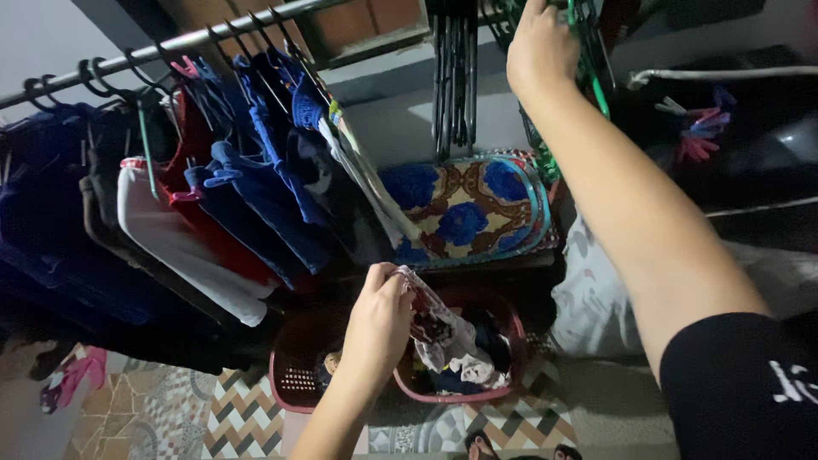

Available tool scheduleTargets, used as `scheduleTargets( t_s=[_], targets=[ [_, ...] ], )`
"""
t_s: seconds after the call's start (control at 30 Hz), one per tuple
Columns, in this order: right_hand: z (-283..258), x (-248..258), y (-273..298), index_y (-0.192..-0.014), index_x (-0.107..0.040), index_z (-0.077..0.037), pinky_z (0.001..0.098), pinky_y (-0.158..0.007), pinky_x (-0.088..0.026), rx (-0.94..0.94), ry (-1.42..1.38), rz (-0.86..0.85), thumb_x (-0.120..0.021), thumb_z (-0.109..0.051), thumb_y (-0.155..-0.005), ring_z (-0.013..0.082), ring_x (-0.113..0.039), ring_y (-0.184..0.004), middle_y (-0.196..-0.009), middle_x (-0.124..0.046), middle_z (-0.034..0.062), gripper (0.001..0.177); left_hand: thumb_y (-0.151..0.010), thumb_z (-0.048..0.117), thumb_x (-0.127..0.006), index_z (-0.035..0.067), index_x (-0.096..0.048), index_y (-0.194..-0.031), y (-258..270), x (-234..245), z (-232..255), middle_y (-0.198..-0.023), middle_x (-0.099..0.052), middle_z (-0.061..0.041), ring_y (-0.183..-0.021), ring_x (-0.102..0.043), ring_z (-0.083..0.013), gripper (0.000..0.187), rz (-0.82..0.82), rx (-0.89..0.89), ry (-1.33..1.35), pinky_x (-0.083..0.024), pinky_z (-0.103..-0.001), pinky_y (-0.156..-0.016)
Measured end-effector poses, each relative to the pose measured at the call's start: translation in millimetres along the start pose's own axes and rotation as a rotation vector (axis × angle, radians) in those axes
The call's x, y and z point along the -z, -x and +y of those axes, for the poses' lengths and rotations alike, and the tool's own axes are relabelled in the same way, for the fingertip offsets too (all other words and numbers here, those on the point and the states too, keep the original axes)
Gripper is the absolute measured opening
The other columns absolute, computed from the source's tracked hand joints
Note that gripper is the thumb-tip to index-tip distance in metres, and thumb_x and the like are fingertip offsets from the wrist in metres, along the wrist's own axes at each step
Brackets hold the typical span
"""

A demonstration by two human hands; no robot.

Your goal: The person takes various garments from a laundry basket, places them on hangers, and hangs them on a clothing rack. The person handles items one at a time, including a patterned top, a dark shirt, a yellow shirt, and several pairs of shorts, using hangers and clothespins to secure them to the rack.

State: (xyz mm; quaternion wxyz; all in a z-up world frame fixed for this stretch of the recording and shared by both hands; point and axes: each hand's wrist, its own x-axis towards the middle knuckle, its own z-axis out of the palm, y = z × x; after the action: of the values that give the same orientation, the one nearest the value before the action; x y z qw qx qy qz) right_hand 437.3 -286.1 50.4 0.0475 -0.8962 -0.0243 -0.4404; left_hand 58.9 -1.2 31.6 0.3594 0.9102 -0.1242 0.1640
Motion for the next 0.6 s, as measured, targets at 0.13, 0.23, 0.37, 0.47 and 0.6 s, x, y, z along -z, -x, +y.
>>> scheduleTargets(
  t_s=[0.13,0.23,0.37,0.47,0.6],
  targets=[
    [-4.6,38.3,9.8,-0.121,-0.054,0.002,0.0485,-0.068,-0.06,0.004,-0.098,0.018,-0.065,-0.008,-0.099,0.0429,-0.072,-0.085,-0.106,-0.07,0.0262,0.027,-0.088,0.002,-0.066,-0.006,-0.066,-0.103,-7.1,7.9,-5.0,-0.119,-0.062,-0.021,-0.093,-0.067,-0.0413,0.017,-0.027,0.053,0.015,-0.056,-0.042,-0.08],
    [-12.0,90.3,32.3,-0.12,-0.055,-0.002,0.0514,-0.069,-0.058,0.035,-0.225,0.036,-0.067,-0.013,-0.102,0.0431,-0.071,-0.082,-0.092,-0.072,0.0216,0.024,-0.087,0.002,-0.066,-0.005,-0.067,-0.106,-11.9,9.3,-6.5,-0.117,-0.062,-0.021,-0.094,-0.066,-0.0419,0.021,-0.023,0.022,0.031,-0.055,-0.042,-0.081],
    [-22.2,160.0,84.5,-0.129,-0.056,-0.004,0.0555,-0.062,-0.052,-0.068,-0.303,-0.086,-0.067,-0.011,-0.101,0.0456,-0.068,-0.074,-0.082,-0.07,0.0215,0.032,-0.085,0.002,-0.067,-0.006,-0.068,-0.106,-15.8,6.4,-8.6,-0.117,-0.062,-0.021,-0.094,-0.067,-0.0411,0.021,-0.025,-0.012,0.027,-0.056,-0.041,-0.081],
    [-17.5,190.5,120.0,-0.135,-0.055,-0.006,0.053,-0.068,-0.054,0.002,-0.355,-0.055,-0.066,-0.009,-0.102,0.0428,-0.07,-0.079,-0.088,-0.071,0.0203,0.035,-0.085,0.001,-0.067,-0.005,-0.068,-0.106,-18.4,0.7,-12.2,-0.116,-0.062,-0.022,-0.095,-0.066,-0.0419,0.022,-0.041,-0.048,0.006,-0.056,-0.042,-0.081],
    [-10.2,199.3,138.8,-0.141,-0.053,-0.007,0.0514,-0.07,-0.055,0.043,-0.396,-0.023,-0.064,-0.008,-0.105,0.0409,-0.071,-0.082,-0.098,-0.073,0.0197,0.038,-0.087,-0.002,-0.065,-0.005,-0.069,-0.108,-33.5,-21.2,-27.9,-0.112,-0.061,-0.023,-0.098,-0.065,-0.0433,0.021,0.008,-0.19,0.005,-0.055,-0.043,-0.084]
  ],
)
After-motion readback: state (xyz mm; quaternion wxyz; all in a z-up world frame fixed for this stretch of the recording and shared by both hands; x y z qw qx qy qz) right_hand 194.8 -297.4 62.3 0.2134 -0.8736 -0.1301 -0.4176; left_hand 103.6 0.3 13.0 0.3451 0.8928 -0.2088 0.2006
